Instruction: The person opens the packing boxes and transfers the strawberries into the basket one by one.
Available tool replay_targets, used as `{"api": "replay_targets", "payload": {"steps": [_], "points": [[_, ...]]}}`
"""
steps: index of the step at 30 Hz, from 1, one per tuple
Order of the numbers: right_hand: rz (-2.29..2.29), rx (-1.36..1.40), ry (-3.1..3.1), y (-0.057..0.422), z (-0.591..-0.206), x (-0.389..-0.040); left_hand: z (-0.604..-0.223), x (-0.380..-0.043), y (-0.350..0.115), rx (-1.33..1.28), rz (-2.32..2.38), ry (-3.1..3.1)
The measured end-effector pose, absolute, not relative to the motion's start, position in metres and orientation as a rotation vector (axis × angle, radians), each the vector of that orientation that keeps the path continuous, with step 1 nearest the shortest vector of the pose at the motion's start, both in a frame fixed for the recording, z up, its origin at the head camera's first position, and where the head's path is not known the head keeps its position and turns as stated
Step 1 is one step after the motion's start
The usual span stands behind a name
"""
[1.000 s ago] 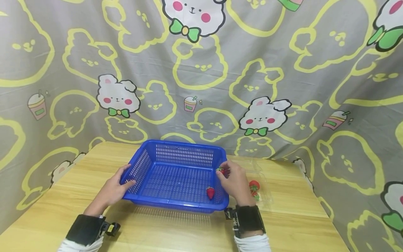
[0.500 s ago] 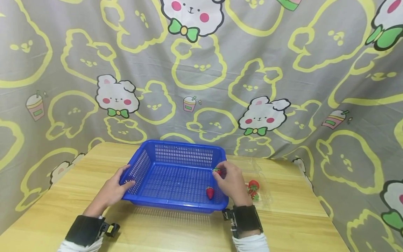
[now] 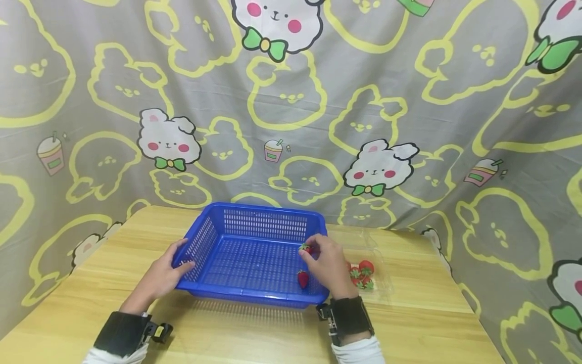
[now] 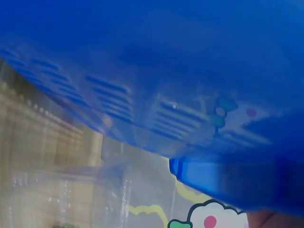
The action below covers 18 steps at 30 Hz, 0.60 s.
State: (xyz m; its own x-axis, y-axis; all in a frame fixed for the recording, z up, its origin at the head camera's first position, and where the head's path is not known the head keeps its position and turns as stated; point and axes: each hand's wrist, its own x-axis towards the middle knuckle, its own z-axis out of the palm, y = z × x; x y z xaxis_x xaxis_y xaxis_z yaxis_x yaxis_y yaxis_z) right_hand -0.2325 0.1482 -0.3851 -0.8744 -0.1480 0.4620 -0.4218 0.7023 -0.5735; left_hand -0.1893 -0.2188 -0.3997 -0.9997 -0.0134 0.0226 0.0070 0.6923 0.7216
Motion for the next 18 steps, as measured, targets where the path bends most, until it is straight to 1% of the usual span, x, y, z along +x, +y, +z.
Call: {"api": "replay_targets", "payload": {"steps": [12, 18], "points": [[0.937, 0.554, -2.54, 0.137, -0.394, -0.234, -0.4, -0.188, -0.219, 0.01, -1.221, -2.867], [0.86, 0.563, -2.585, 0.137, -0.397, -0.234, -0.4, -0.188, -0.219, 0.007, -1.222, -2.859]]}}
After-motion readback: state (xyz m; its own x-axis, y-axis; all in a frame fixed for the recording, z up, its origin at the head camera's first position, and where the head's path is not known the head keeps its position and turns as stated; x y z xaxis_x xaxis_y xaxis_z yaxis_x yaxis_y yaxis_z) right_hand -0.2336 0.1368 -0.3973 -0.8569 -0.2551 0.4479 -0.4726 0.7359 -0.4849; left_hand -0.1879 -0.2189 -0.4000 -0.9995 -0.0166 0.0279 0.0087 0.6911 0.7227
